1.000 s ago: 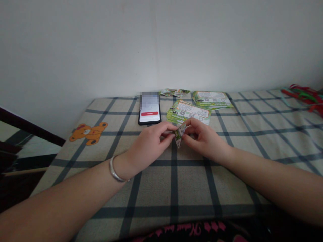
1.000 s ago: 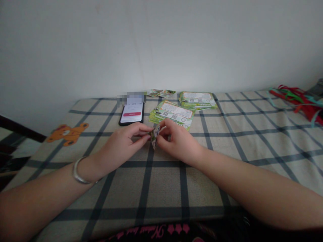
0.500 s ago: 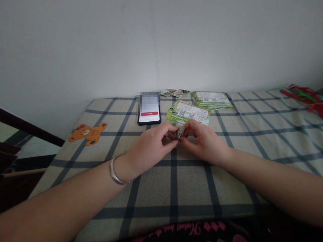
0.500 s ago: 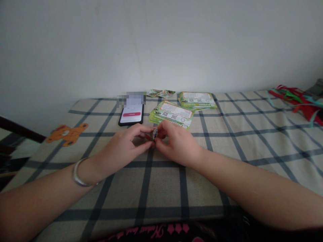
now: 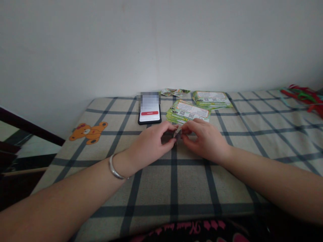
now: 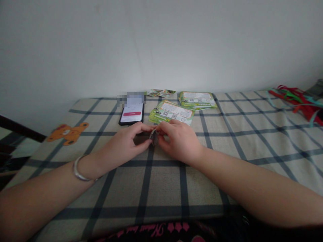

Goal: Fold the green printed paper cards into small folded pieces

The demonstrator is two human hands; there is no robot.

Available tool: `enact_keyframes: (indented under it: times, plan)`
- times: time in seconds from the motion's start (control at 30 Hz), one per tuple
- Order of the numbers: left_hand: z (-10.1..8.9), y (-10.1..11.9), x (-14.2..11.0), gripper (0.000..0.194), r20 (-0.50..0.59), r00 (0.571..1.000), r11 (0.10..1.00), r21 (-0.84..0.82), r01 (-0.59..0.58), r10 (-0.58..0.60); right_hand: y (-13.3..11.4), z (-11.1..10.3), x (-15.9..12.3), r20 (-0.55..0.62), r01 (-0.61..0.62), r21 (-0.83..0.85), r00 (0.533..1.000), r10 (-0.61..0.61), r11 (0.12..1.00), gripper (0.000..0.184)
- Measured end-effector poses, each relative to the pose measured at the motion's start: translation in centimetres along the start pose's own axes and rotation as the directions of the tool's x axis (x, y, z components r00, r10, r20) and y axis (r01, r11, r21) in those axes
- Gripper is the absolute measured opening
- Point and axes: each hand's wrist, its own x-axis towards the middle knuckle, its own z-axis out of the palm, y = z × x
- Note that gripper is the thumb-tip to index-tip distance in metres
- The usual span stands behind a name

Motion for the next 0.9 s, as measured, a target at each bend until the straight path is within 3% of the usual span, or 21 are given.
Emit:
enact_keyframes:
  times: [0.27, 0.47, 0.9]
  plan:
    - [-0.1, -0.9, 0.5, 0.023, -0.013, 0.997, 0.997, 0.042, -0.072, 0.073, 0.3, 0.0, 0.1, -0.005, 0.029, -0.038, 1.000, -0.030, 0.999, 0.010]
    - [-0.3, -1.3, 0.6, 0.026, 0.007, 0.993, 0.991, 0.067, -0.115, 0.115, 0.7, 0.1, 0.2, 0.023, -0.024, -0.021, 0.999, 0.025, 0.999, 0.010]
    - [-0.9, -1.9, 0.8, 0.023, 0.144, 0.981, 0.985, 0.092, -0.144, 0.130, 1.6, 0.2, 0.2, 0.099, 0.001, 0.083, 0.995, -0.009, 0.997, 0.013]
